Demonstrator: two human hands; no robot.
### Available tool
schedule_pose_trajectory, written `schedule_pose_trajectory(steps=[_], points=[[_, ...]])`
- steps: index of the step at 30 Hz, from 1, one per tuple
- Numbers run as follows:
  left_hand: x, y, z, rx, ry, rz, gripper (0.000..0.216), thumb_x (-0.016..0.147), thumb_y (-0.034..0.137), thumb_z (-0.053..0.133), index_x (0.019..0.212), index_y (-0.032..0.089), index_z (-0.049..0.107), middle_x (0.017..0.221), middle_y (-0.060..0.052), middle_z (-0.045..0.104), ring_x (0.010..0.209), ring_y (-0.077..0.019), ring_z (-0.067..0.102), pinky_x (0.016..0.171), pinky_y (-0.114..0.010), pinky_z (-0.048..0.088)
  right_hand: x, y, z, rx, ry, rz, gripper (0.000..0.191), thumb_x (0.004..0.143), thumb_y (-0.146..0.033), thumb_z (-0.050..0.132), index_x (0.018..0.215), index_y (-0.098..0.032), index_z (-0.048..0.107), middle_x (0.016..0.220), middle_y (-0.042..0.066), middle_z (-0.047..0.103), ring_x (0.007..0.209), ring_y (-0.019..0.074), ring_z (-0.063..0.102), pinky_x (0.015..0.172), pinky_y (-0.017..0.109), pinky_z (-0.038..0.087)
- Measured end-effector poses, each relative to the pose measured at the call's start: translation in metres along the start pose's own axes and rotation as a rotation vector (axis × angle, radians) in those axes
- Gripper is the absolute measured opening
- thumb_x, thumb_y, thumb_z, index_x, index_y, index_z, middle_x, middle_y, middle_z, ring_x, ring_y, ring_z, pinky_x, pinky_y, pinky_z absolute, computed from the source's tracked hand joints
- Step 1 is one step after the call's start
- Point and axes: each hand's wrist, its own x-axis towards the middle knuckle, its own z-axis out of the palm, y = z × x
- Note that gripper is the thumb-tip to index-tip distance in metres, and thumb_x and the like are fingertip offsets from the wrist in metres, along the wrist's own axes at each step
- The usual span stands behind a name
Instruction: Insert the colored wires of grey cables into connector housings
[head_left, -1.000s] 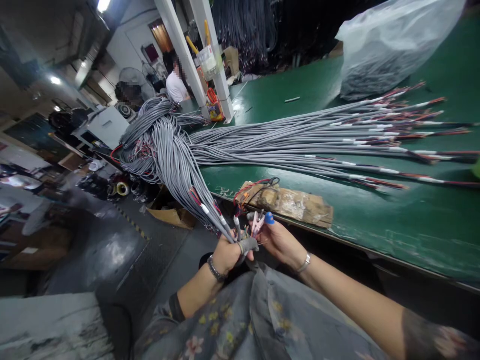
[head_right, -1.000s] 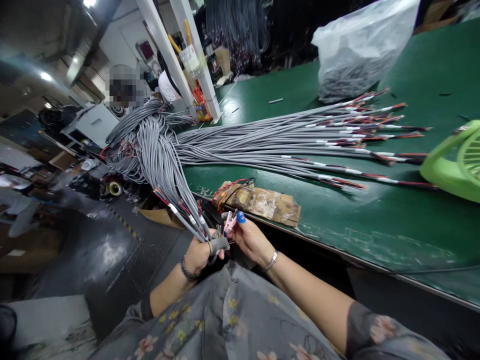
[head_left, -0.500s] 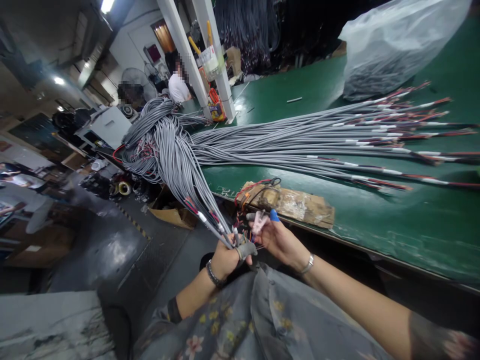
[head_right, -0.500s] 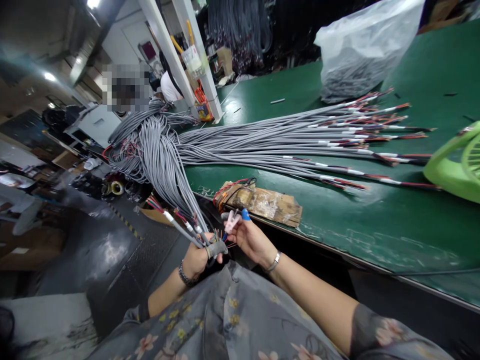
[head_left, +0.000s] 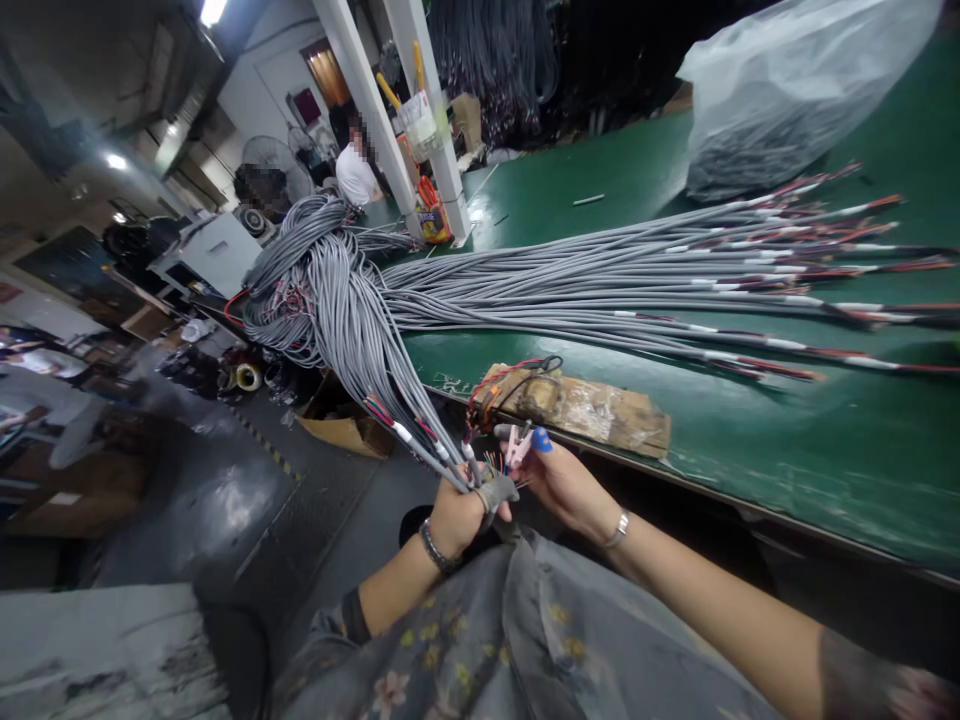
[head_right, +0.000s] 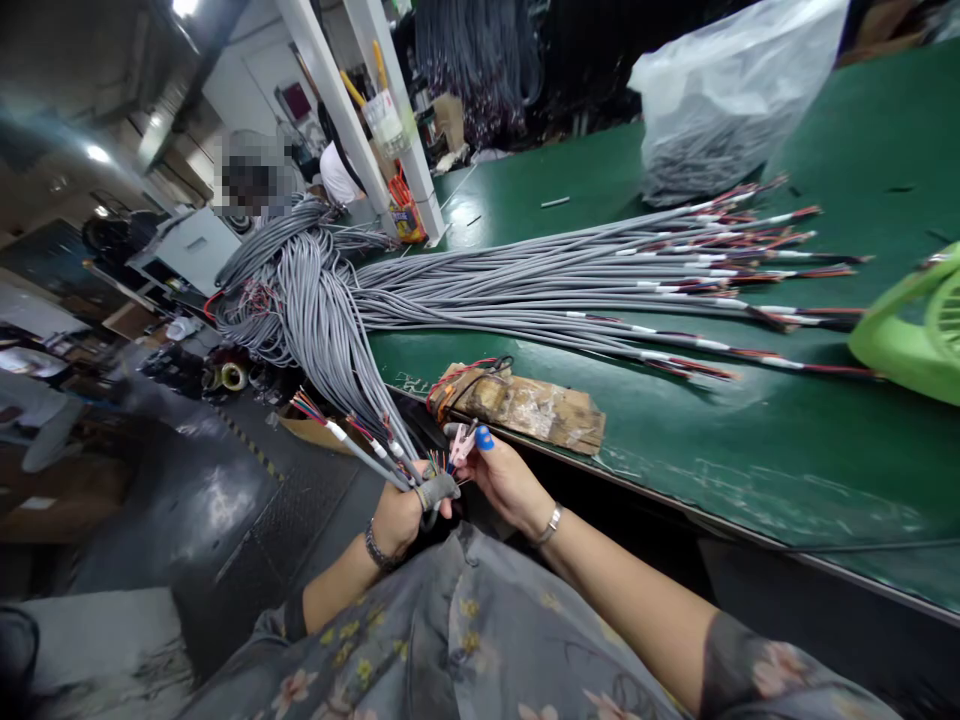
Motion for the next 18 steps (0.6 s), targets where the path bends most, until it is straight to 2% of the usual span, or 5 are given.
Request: schedule_pose_trajectory(steps=[4,7,11,14,18], points=[[0.001,0.0,0.003,0.016,0.014,-0.006,0.04,0.067,0.048,0.072,0.046,0.016,0.06,0.042,-0.001,0.055,0.04,-0.0093,0.045,0.047,-0.024,0.037,0.004,0.003,0.0,0.125,0.01,0.014,0.045,0.06,-0.061,0.077,0.082,-0.022,0.074,0.073,0.002,0.069,0.064,0.0157,0.057,0.061,0.028,0.046],[0.0,0.001,0.003,0.028,0.012,0.003,0.041,0.067,0.049,0.072,0.046,0.016,0.059,0.043,-0.001,0.056,0.041,-0.0096,0.046,0.048,-0.024,0.039,0.004,0.005,-0.001,0.155,-0.01,0.018,0.042,0.065,-0.06,0.075,0.084,-0.022,0.073,0.077,0.003,0.07,0.068,0.0167,0.059,0.064,0.029,0.047],[-0.004,0.0,-0.003,0.082,0.004,0.024,0.042,0.07,0.05,0.069,0.046,0.016,0.06,0.043,-0.001,0.056,0.042,-0.0097,0.046,0.049,-0.024,0.038,0.002,0.003,-0.002,0.202,-0.012,0.073,0.039,0.07,-0.06,0.071,0.08,-0.022,0.072,0.074,0.002,0.069,0.065,0.0142,0.058,0.059,0.026,0.046],[-0.009,-0.005,-0.009,0.114,-0.011,0.077,0.043,0.074,0.051,0.066,0.049,0.016,0.062,0.046,-0.003,0.059,0.046,-0.011,0.05,0.053,-0.025,0.041,0.001,0.0,0.0,0.21,-0.022,0.119,0.041,0.067,-0.062,0.073,0.079,-0.022,0.073,0.072,0.002,0.069,0.064,0.0135,0.058,0.058,0.025,0.046],[-0.01,-0.016,-0.011,0.101,0.059,0.112,0.04,0.078,0.049,0.064,0.056,0.016,0.065,0.049,-0.002,0.061,0.046,-0.0107,0.049,0.052,-0.025,0.04,-0.002,-0.003,0.003,0.145,-0.006,0.082,0.04,0.062,-0.057,0.079,0.08,-0.021,0.073,0.07,0.002,0.067,0.063,0.0141,0.057,0.058,0.026,0.046]])
